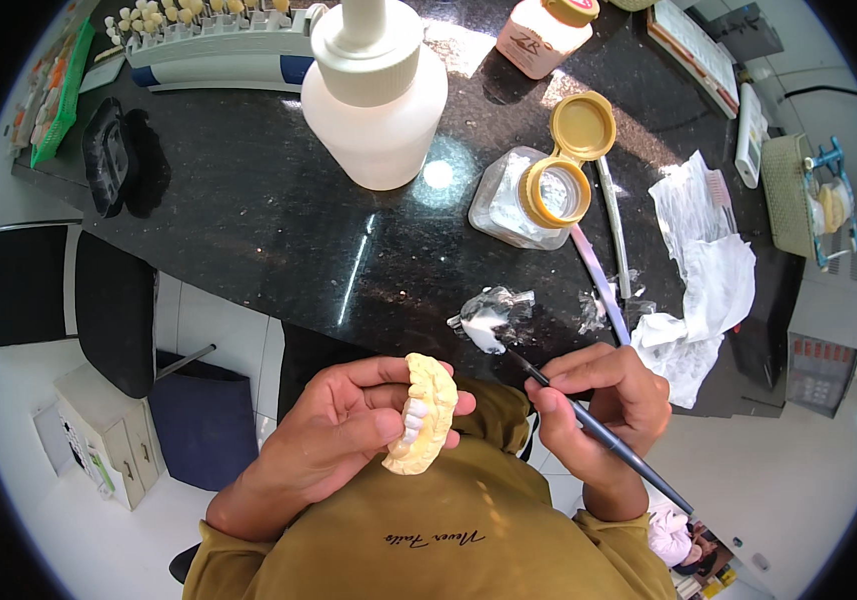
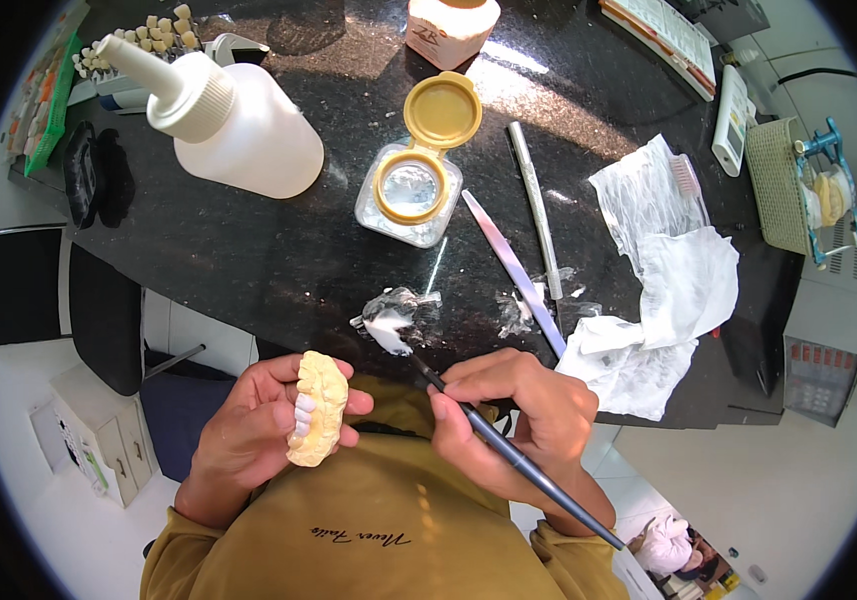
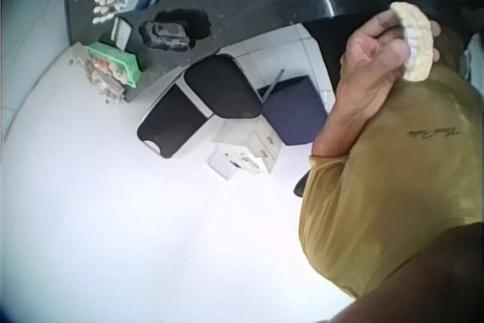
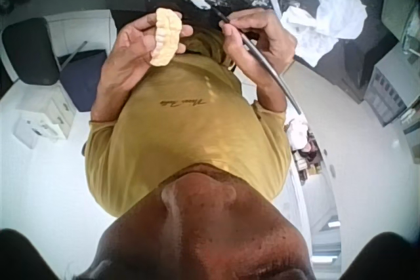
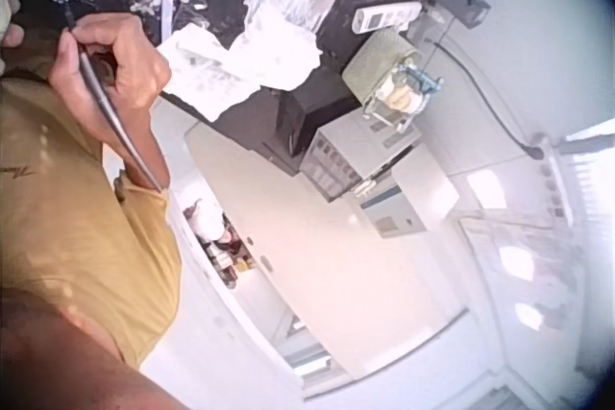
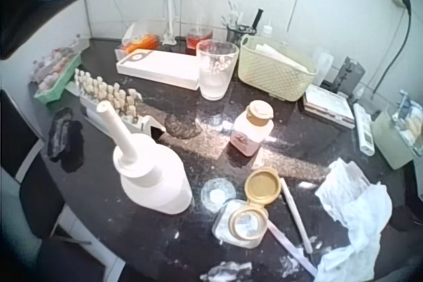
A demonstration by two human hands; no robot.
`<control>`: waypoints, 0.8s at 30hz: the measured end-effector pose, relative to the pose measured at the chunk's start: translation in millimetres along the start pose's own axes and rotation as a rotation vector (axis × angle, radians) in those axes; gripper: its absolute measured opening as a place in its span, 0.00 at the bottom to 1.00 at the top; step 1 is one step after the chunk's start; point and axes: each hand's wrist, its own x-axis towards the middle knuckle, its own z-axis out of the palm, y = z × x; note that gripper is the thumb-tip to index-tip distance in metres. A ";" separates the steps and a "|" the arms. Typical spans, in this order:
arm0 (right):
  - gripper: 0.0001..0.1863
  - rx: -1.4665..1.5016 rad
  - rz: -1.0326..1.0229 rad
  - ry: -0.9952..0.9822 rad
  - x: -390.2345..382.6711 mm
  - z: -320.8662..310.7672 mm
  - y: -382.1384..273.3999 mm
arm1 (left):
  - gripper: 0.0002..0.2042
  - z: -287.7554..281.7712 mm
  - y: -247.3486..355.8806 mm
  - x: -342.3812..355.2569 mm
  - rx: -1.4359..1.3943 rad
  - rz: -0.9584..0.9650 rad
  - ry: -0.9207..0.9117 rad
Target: The person applies a white substance to a dental model using a small brush, frequently dipping the brush into a small container and dabbing it on a paper towel.
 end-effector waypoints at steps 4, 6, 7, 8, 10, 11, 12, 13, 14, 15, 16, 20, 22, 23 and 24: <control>0.09 -0.014 0.018 -0.065 8.9 1.9 -2.5 | 0.32 -0.2 3.7 -0.5 0.025 -0.020 0.012; 0.10 -0.038 0.009 -0.053 10.9 4.7 -3.8 | 0.32 -0.4 5.3 -0.2 0.042 -0.028 0.013; 0.10 -0.050 0.004 -0.047 11.6 5.5 -3.4 | 0.33 -0.5 5.7 0.1 0.048 -0.031 0.013; 0.10 -0.057 -0.010 -0.051 12.1 5.7 -2.0 | 0.33 -0.7 6.2 0.3 0.054 -0.035 0.013; 0.10 -0.069 -0.038 -0.061 13.0 5.7 -0.3 | 0.33 -0.7 8.0 -0.2 0.057 -0.050 0.014; 0.10 -0.067 -0.027 -0.063 13.0 5.8 0.1 | 0.33 -0.9 8.7 -0.4 0.059 -0.058 0.014; 0.10 -0.066 -0.016 -0.064 13.0 5.4 0.5 | 0.33 -0.9 8.9 -0.1 0.058 -0.060 0.014; 0.10 -0.064 -0.006 -0.064 13.0 5.1 1.0 | 0.34 -1.0 8.9 0.0 0.057 -0.063 0.014; 0.10 -0.060 0.000 -0.040 13.2 6.0 1.2 | 0.34 -0.8 8.8 0.1 0.056 -0.065 0.015; 0.09 -0.056 0.004 -0.014 14.0 8.5 1.4 | 0.34 -0.5 9.7 -0.2 0.061 -0.074 0.021; 0.09 -0.051 0.007 0.012 14.6 9.9 1.8 | 0.34 0.2 10.7 -0.7 0.066 -0.082 0.027; 0.09 -0.019 0.006 -0.007 14.7 8.7 3.1 | 0.35 -2.8 12.1 0.0 0.060 -0.107 0.023; 0.09 -0.045 -0.007 -0.017 15.4 8.0 2.9 | 0.35 -1.8 11.7 0.3 0.062 -0.102 0.033; 0.09 -0.048 0.002 -0.024 15.2 7.5 2.1 | 0.35 -1.3 11.4 0.4 0.063 -0.099 0.039; 0.09 -0.051 0.008 -0.031 15.8 7.3 1.4 | 0.35 -1.2 11.5 0.5 0.061 -0.096 0.036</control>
